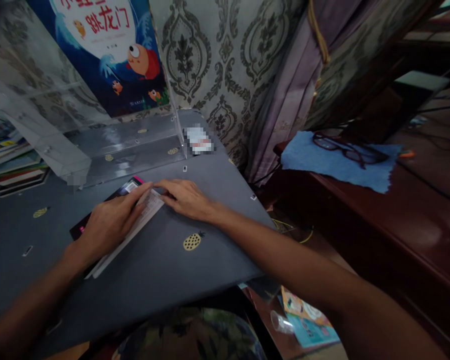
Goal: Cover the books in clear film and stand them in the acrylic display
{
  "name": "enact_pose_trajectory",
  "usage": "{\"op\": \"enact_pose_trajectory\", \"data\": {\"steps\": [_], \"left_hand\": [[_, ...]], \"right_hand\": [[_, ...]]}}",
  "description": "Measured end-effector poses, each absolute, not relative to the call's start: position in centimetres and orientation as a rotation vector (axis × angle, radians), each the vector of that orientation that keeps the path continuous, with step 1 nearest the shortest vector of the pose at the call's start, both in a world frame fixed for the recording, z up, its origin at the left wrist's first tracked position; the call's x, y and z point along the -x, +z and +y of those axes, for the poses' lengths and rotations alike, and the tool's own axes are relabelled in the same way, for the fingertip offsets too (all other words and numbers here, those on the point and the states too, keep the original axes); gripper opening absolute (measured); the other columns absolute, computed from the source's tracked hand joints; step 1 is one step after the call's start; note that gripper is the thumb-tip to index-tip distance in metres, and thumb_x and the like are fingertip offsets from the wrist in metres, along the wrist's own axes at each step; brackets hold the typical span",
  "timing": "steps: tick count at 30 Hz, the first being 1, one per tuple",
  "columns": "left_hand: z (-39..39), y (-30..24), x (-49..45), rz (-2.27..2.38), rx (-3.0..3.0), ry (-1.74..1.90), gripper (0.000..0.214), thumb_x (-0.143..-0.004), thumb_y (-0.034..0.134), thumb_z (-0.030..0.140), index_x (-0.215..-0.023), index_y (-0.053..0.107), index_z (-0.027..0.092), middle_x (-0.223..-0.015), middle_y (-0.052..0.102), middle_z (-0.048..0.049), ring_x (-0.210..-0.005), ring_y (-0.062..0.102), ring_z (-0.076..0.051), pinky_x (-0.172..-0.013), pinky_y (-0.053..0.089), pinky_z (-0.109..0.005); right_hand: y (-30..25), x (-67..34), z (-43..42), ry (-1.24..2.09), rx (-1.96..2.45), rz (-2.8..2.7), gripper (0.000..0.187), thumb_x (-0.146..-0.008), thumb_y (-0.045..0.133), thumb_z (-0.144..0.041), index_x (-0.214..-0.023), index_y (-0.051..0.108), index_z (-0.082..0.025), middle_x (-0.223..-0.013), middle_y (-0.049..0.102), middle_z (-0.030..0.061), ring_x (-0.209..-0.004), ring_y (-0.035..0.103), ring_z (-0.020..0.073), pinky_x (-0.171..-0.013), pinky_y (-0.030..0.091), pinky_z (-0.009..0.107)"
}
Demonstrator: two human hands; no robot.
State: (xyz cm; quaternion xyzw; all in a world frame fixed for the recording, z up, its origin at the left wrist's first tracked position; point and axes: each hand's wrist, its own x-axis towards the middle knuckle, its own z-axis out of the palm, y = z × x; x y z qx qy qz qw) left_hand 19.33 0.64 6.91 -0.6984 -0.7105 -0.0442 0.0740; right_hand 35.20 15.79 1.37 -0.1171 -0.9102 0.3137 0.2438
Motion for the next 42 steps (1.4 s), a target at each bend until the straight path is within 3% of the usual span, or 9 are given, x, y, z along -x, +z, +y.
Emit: {"op": "enact_pose_trajectory", "data": {"steps": [2,5,9,16,21,28,42], "left_hand": [[0.6,6.7,-19.3,-2.200,2.030,-0.264,0.039,-0.103,0.037,0.037,-0.133,0.054,0.020,-0.087,0.073,-0.0051,-0.077,0.069,-0.021,-0.066,0.050,-0.030],[0.5,6.4,-19.5,-2.221,2.028,-0.402,0.036,-0.103,0.038,0.041,-0.105,0.066,0.019,-0.085,0.072,-0.0047,-0.079,0.067,-0.021,-0.067,0.048,-0.031],[0.6,5.9,-20.1,-2.177,2.037,-0.435,0.035,-0.102,0.041,0.038,-0.090,0.066,0.019,-0.084,0.069,-0.0039,-0.082,0.064,-0.020,-0.068,0.045,-0.031],[0.7,5.9,-21.2,-2.141,1.997,-0.194,0.028,-0.099,0.046,0.029,-0.086,0.068,0.018,-0.086,0.069,-0.0048,-0.084,0.065,-0.022,-0.065,0.043,-0.031],[0.8,6.6,-21.5,-2.178,2.001,-0.083,0.025,-0.098,0.049,0.028,-0.086,0.070,0.019,-0.088,0.071,-0.0045,-0.084,0.067,-0.022,-0.065,0.044,-0.032],[1.0,6.8,-21.9,-2.198,2.003,0.073,0.027,-0.099,0.046,0.024,-0.087,0.069,0.016,-0.090,0.070,-0.0084,-0.086,0.067,-0.024,-0.062,0.043,-0.031],[0.9,6.8,-21.3,-2.170,2.057,-0.058,0.027,-0.098,0.047,0.023,-0.084,0.069,0.017,-0.084,0.069,-0.0052,-0.082,0.066,-0.022,-0.063,0.043,-0.031]], "right_hand": [[1.5,-35.2,15.7,0.883,0.318,-2.464,0.030,-0.097,0.056,-0.020,-0.127,0.062,-0.019,-0.097,0.071,0.0049,-0.088,0.063,0.0168,-0.080,0.047,0.030],[1.8,-35.3,15.6,0.908,0.320,-2.435,0.025,-0.097,0.056,-0.022,-0.120,0.065,-0.017,-0.100,0.071,0.0061,-0.088,0.064,0.0164,-0.078,0.047,0.028],[1.9,-35.2,15.7,0.949,0.359,-2.413,0.018,-0.096,0.058,-0.025,-0.107,0.070,-0.016,-0.097,0.072,0.0060,-0.085,0.063,0.0161,-0.077,0.046,0.028],[1.5,-34.9,15.1,1.397,0.337,-2.202,0.024,-0.091,0.057,-0.013,-0.111,0.070,-0.016,-0.086,0.075,0.0021,-0.079,0.068,0.0136,-0.076,0.051,0.026],[1.3,-34.6,14.7,1.513,0.313,-2.124,0.023,-0.088,0.058,-0.011,-0.106,0.070,-0.017,-0.086,0.076,0.0012,-0.080,0.071,0.0132,-0.078,0.054,0.026],[1.3,-34.7,15.0,1.438,0.278,-2.161,0.026,-0.088,0.058,-0.012,-0.111,0.068,-0.018,-0.086,0.076,0.0003,-0.081,0.070,0.0134,-0.078,0.052,0.027],[1.5,-35.2,15.5,1.253,0.354,-2.261,0.035,-0.090,0.057,-0.013,-0.124,0.064,-0.018,-0.083,0.073,-0.0005,-0.073,0.061,0.0121,-0.072,0.045,0.026]]}}
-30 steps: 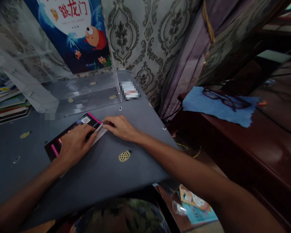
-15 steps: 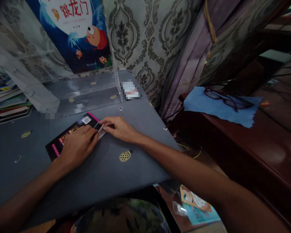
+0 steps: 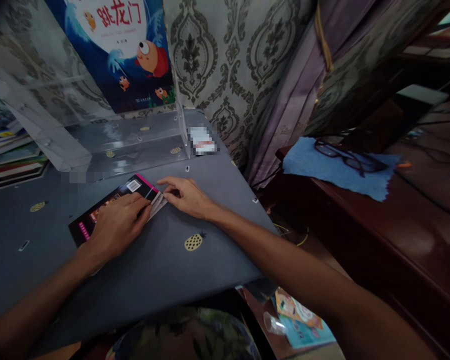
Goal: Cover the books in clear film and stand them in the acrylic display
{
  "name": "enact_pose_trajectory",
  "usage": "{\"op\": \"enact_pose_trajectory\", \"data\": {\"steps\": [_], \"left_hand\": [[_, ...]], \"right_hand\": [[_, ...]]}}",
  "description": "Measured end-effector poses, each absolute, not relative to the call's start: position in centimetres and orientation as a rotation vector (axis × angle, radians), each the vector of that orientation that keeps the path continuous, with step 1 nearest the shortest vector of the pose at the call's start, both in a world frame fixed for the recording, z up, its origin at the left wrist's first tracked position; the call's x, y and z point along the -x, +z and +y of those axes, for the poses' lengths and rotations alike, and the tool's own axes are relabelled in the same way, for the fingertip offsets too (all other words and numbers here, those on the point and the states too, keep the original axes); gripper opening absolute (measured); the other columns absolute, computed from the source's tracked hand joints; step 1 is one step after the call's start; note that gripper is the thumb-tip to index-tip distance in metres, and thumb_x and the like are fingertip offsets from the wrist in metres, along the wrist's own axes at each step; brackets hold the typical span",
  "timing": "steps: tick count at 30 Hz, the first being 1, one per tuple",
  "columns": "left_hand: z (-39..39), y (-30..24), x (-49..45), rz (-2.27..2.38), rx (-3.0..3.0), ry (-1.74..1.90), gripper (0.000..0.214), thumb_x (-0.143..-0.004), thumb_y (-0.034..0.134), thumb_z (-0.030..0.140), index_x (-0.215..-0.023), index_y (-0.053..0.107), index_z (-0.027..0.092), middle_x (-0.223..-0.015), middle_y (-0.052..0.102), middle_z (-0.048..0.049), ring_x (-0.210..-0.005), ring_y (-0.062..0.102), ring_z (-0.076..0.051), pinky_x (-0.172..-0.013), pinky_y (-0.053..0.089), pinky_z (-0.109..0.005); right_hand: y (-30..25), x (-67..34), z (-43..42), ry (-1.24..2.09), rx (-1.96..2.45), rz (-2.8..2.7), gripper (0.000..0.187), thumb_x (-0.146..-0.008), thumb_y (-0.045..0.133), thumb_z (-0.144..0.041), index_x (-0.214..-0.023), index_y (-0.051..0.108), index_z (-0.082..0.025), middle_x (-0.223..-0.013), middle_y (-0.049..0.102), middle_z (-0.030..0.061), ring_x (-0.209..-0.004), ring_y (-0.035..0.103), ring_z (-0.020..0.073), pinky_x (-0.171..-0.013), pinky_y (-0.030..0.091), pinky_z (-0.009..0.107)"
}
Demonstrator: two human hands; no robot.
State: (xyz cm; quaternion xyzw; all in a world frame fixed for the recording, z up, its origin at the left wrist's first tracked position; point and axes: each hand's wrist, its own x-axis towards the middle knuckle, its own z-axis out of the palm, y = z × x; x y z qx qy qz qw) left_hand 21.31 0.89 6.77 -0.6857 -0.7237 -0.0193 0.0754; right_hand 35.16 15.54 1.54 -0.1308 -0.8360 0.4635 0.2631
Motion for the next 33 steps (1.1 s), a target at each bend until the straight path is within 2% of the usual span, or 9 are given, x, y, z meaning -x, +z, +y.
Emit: {"op": "enact_pose_trajectory", "data": {"steps": [9,13,21,33], "left_hand": [[0.88,6.87,-21.46,-2.215,2.056,0.026,0.030,-0.101,0.043,0.025,-0.087,0.069,0.017,-0.089,0.069,-0.0060,-0.088,0.066,-0.023,-0.065,0.043,-0.032],[0.90,7.07,-21.55,-2.238,2.060,0.058,0.031,-0.101,0.042,0.026,-0.088,0.069,0.017,-0.091,0.069,-0.0063,-0.090,0.066,-0.023,-0.065,0.043,-0.032],[0.98,7.21,-21.72,-2.254,2.059,0.069,0.031,-0.101,0.042,0.024,-0.089,0.069,0.016,-0.091,0.068,-0.0071,-0.090,0.066,-0.024,-0.063,0.044,-0.033],[0.80,7.24,-21.70,-2.209,2.072,0.036,0.031,-0.100,0.042,0.024,-0.087,0.069,0.016,-0.090,0.068,-0.0075,-0.087,0.064,-0.023,-0.060,0.041,-0.031]], "right_hand": [[1.70,-35.24,15.61,1.145,0.408,-2.293,0.029,-0.095,0.058,-0.026,-0.119,0.067,-0.014,-0.076,0.067,-0.0005,-0.069,0.057,0.0124,-0.068,0.042,0.026],[1.72,-35.22,15.66,1.129,0.425,-2.300,0.027,-0.093,0.059,-0.024,-0.118,0.068,-0.016,-0.076,0.067,-0.0008,-0.068,0.056,0.0118,-0.066,0.042,0.025],[1.61,-35.24,15.55,1.169,0.427,-2.272,0.029,-0.092,0.059,-0.023,-0.118,0.068,-0.016,-0.087,0.071,0.0030,-0.078,0.063,0.0140,-0.070,0.046,0.026],[1.67,-35.23,15.47,1.115,0.446,-2.256,0.028,-0.092,0.057,-0.024,-0.116,0.070,-0.017,-0.089,0.073,0.0029,-0.077,0.063,0.0138,-0.071,0.047,0.026]]}}
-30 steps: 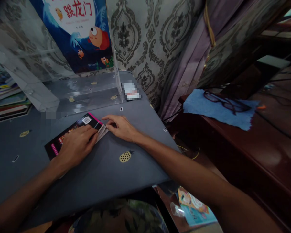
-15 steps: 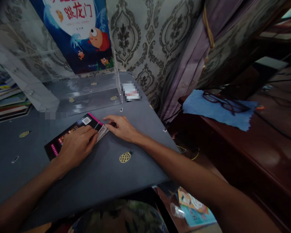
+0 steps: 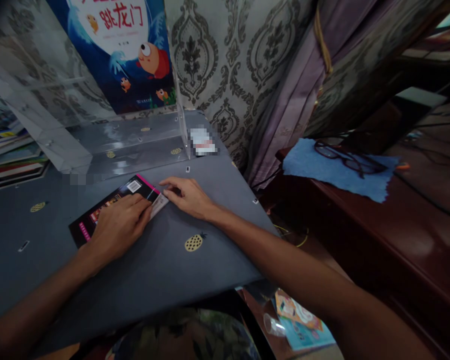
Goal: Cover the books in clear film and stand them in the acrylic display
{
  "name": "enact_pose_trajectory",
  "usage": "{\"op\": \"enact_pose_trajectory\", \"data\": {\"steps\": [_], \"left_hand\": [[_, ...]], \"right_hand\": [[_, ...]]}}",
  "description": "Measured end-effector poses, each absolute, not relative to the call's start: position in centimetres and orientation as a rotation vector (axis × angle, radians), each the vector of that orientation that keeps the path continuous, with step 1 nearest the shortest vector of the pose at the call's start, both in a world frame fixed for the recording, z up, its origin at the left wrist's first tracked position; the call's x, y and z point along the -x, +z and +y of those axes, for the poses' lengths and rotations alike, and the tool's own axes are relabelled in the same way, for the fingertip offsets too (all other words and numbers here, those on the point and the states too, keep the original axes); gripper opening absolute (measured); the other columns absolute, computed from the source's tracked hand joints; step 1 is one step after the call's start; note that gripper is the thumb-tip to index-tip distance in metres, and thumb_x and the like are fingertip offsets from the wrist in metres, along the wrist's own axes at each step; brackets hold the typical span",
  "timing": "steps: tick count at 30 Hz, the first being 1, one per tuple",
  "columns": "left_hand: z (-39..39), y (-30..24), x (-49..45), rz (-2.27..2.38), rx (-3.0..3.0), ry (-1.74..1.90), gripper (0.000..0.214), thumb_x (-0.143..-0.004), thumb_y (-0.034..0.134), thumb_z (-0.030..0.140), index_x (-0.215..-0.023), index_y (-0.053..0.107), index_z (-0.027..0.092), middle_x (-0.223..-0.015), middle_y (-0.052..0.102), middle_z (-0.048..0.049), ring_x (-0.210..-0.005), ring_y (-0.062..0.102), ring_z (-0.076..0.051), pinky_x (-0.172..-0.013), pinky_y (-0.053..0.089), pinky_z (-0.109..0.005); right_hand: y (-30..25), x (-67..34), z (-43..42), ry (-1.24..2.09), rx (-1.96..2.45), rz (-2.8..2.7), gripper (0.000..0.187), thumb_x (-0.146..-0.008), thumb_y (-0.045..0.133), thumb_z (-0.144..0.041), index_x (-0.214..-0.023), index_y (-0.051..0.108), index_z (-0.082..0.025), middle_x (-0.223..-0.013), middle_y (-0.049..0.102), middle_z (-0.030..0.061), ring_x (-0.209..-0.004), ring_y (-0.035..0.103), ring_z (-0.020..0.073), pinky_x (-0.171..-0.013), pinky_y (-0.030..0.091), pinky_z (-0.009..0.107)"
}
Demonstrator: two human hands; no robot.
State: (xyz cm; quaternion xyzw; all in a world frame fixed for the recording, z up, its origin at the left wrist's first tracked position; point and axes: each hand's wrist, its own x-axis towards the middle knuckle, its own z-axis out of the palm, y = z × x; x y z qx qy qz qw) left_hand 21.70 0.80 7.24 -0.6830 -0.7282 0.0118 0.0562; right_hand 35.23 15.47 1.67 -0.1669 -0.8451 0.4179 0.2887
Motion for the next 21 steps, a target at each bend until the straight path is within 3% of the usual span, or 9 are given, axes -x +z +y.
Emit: {"op": "enact_pose_trajectory", "data": {"steps": [7,21], "left_hand": [[0.90,7.37,-21.89,-2.237,2.064,0.099,0.032,-0.101,0.041,0.024,-0.088,0.069,0.016,-0.092,0.068,-0.0082,-0.090,0.064,-0.024,-0.061,0.041,-0.031],[0.84,7.20,-22.21,-2.191,2.067,0.153,0.033,-0.102,0.039,0.024,-0.090,0.068,0.015,-0.093,0.068,-0.0094,-0.093,0.064,-0.026,-0.058,0.041,-0.032]], "right_hand": [[2.01,-35.29,15.42,1.159,0.473,-2.173,0.029,-0.091,0.054,-0.023,-0.113,0.071,-0.015,-0.085,0.074,0.0037,-0.067,0.060,0.0119,-0.060,0.042,0.024],[2.15,-35.45,14.95,1.158,0.462,-2.113,0.030,-0.090,0.050,-0.020,-0.110,0.072,-0.015,-0.082,0.074,0.0033,-0.061,0.057,0.0101,-0.060,0.044,0.024]]}}
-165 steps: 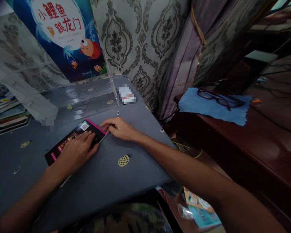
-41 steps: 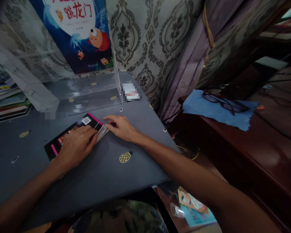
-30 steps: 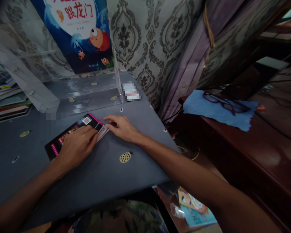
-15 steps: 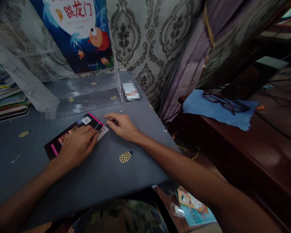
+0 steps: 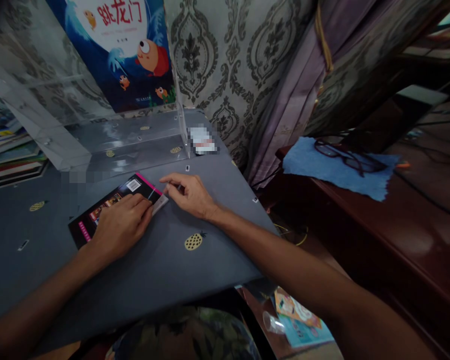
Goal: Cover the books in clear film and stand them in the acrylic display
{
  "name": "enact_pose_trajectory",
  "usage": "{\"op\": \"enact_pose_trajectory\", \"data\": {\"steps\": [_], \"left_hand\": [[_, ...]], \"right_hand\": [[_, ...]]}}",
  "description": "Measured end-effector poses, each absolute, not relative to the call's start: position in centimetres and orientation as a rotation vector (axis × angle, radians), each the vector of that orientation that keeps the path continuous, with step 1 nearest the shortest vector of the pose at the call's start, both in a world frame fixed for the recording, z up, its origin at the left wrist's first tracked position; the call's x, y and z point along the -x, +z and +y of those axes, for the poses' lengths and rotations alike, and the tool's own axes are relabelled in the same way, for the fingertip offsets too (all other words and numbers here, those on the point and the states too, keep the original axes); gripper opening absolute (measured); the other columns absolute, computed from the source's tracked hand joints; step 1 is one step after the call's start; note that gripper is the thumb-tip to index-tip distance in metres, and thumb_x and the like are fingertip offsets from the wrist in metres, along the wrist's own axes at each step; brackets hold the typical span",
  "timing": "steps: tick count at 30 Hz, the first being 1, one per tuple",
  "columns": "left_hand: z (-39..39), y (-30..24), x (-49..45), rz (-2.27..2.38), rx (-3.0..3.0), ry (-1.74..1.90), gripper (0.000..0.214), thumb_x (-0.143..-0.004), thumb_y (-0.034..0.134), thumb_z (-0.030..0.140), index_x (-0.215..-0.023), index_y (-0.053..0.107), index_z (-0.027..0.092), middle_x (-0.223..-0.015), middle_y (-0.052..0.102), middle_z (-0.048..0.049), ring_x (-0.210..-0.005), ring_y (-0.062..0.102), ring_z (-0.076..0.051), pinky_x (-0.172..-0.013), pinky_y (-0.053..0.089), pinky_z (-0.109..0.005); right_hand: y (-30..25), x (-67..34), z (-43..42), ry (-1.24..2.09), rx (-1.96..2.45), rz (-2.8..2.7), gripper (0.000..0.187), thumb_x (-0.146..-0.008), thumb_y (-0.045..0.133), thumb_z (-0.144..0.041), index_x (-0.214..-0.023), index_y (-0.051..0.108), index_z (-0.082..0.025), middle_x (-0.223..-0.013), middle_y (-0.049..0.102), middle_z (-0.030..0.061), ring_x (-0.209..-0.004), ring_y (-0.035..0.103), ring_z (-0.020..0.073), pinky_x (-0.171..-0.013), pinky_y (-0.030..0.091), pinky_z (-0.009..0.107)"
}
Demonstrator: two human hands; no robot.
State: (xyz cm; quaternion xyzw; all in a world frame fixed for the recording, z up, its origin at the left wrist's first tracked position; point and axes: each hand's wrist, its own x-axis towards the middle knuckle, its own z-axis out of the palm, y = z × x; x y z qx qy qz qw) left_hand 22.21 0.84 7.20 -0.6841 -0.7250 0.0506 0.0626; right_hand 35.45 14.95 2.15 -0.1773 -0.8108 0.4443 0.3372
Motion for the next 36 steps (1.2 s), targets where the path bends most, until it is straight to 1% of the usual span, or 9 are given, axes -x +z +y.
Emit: {"op": "enact_pose_trajectory", "data": {"steps": [8,11,17,22,25,28,29,32,36], "left_hand": [[0.7,6.7,-22.3,-2.174,2.063,0.152,0.033,-0.102,0.039,0.027,-0.093,0.069,0.015,-0.096,0.069,-0.0111,-0.096,0.063,-0.027,-0.055,0.040,-0.031],[0.6,6.6,-22.3,-2.166,2.060,0.159,0.034,-0.102,0.039,0.029,-0.094,0.069,0.015,-0.099,0.068,-0.0116,-0.098,0.063,-0.028,-0.055,0.041,-0.031],[0.7,6.5,-22.4,-2.162,2.064,0.158,0.035,-0.102,0.038,0.027,-0.096,0.070,0.015,-0.097,0.068,-0.0118,-0.096,0.062,-0.027,-0.056,0.043,-0.031],[0.7,6.7,-21.3,-2.157,2.099,0.040,0.031,-0.101,0.041,0.025,-0.092,0.070,0.017,-0.095,0.070,-0.0087,-0.093,0.063,-0.024,-0.064,0.047,-0.031],[-0.1,6.9,-19.0,-2.266,2.027,-0.043,0.029,-0.100,0.043,0.027,-0.098,0.071,0.020,-0.103,0.071,-0.0073,-0.098,0.064,-0.024,-0.069,0.049,-0.032],[-1.8,7.1,-16.1,-2.407,1.860,-0.050,0.031,-0.100,0.043,0.032,-0.112,0.069,0.021,-0.118,0.070,-0.0084,-0.106,0.064,-0.027,-0.069,0.051,-0.033],[-2.5,7.1,-15.3,-2.439,1.821,-0.030,0.033,-0.100,0.041,0.033,-0.115,0.068,0.021,-0.118,0.070,-0.0083,-0.105,0.065,-0.027,-0.069,0.051,-0.034],[-4.2,7.2,-14.2,-2.471,1.762,0.046,0.036,-0.101,0.039,0.034,-0.117,0.068,0.021,-0.117,0.071,-0.0089,-0.104,0.066,-0.028,-0.068,0.051,-0.035],[-5.1,7.3,-15.2,-2.457,1.716,0.142,0.037,-0.101,0.039,0.035,-0.117,0.068,0.019,-0.122,0.070,-0.0100,-0.106,0.066,-0.030,-0.067,0.051,-0.035]], "right_hand": [[2.0,-35.6,14.9,0.994,0.444,-2.236,0.029,-0.092,0.050,-0.021,-0.108,0.073,-0.014,-0.076,0.071,0.0020,-0.062,0.057,0.0115,-0.064,0.044,0.026],[1.9,-35.6,14.9,0.897,0.384,-2.324,0.028,-0.092,0.050,-0.019,-0.108,0.073,-0.015,-0.078,0.071,0.0024,-0.066,0.059,0.0126,-0.068,0.044,0.026],[2.0,-35.6,14.4,0.564,0.394,-2.510,0.025,-0.095,0.049,-0.021,-0.101,0.072,-0.018,-0.080,0.071,0.0044,-0.072,0.060,0.0158,-0.067,0.039,0.026],[2.3,-35.7,13.6,0.377,0.350,-2.578,0.023,-0.095,0.048,-0.018,-0.096,0.070,-0.017,-0.071,0.065,0.0042,-0.070,0.057,0.0174,-0.065,0.035,0.029],[2.5,-35.7,12.6,0.264,0.379,-2.623,0.021,-0.095,0.048,-0.015,-0.096,0.069,-0.016,-0.071,0.066,0.0058,-0.070,0.057,0.0190,-0.067,0.036,0.032],[2.6,-35.4,11.4,0.140,0.428,-2.712,0.021,-0.096,0.047,-0.014,-0.099,0.068,-0.014,-0.077,0.070,0.0096,-0.078,0.059,0.0220,-0.070,0.037,0.033],[2.6,-35.3,11.1,0.118,0.434,-2.739,0.021,-0.097,0.047,-0.015,-0.100,0.067,-0.014,-0.081,0.072,0.0107,-0.082,0.060,0.0228,-0.073,0.038,0.034],[2.6,-34.9,10.8,0.139,0.429,-2.770,0.021,-0.101,0.049,-0.023,-0.109,0.065,-0.014,-0.100,0.074,0.0138,-0.095,0.061,0.0258,-0.083,0.040,0.037],[2.7,-33.9,12.1,0.250,0.460,-2.760,0.032,-0.102,0.050,-0.035,-0.123,0.061,-0.014,-0.116,0.071,0.0161,-0.113,0.058,0.0293,-0.095,0.040,0.043]]}}
